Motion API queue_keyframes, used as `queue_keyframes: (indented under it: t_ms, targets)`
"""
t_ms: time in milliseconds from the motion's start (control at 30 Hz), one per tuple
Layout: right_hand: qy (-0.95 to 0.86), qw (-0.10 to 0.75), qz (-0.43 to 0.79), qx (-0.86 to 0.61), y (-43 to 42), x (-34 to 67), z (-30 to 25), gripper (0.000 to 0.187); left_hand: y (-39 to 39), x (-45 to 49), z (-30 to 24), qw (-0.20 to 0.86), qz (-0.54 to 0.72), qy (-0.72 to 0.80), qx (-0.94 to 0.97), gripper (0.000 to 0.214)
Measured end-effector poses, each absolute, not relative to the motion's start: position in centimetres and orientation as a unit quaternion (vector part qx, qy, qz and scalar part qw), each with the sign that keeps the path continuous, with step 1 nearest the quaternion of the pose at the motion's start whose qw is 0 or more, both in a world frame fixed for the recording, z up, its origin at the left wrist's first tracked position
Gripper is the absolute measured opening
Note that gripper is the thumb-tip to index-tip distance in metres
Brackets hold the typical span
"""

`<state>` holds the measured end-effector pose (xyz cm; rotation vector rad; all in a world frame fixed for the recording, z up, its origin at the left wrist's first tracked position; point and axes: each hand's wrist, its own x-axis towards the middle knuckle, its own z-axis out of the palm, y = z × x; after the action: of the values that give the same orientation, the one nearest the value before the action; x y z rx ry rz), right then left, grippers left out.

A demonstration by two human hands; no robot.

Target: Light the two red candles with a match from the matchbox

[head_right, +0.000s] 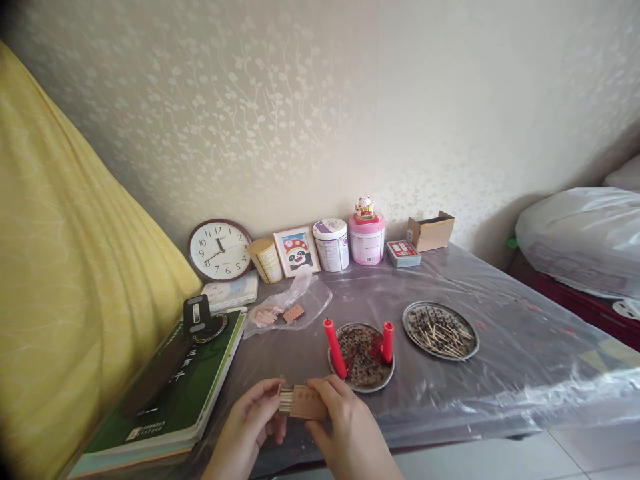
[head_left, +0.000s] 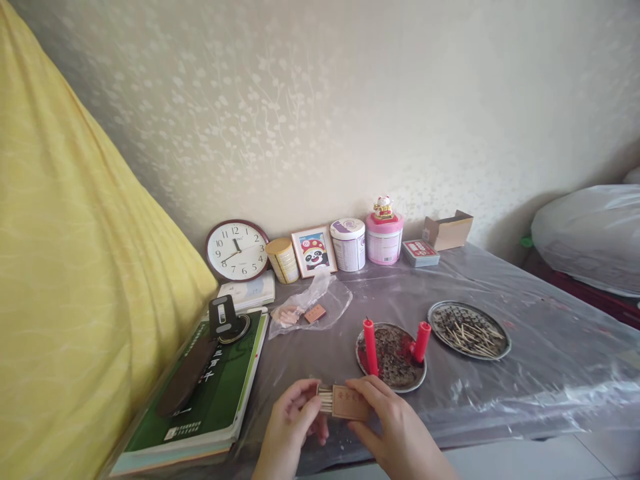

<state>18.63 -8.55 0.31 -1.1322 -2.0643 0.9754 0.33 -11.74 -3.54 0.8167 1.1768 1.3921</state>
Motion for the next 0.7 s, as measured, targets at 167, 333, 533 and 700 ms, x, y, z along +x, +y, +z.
queue_keyframes:
  t_ms: [167,333,533,700]
  targets:
    - [-0.772,0.279,0.383,-0.424,-8.5,18.8,0.5,0.042,-11.9,0.9,-3.8,0.597,0.561,0.425,0.385,0.05]
    - [-0.779,0.277,0.378,-0.418,-8.5,19.1,0.8,0.047,-12.0,0.9,-4.6,0.572,0.539,0.45,0.424,0.038]
    - [-0.824,0.278,0.302,-0.39,-8.8,18.6,0.9,0.017,-12.2,1.7,-4.3,0.556,0.508,0.466,0.463,0.035]
    - [-0.869,0.24,0.22,-0.372,-9.0,18.0,-0.4,0.015,-12.4,2.1,-4.0,0.534,0.456,0.507,0.5,0.036]
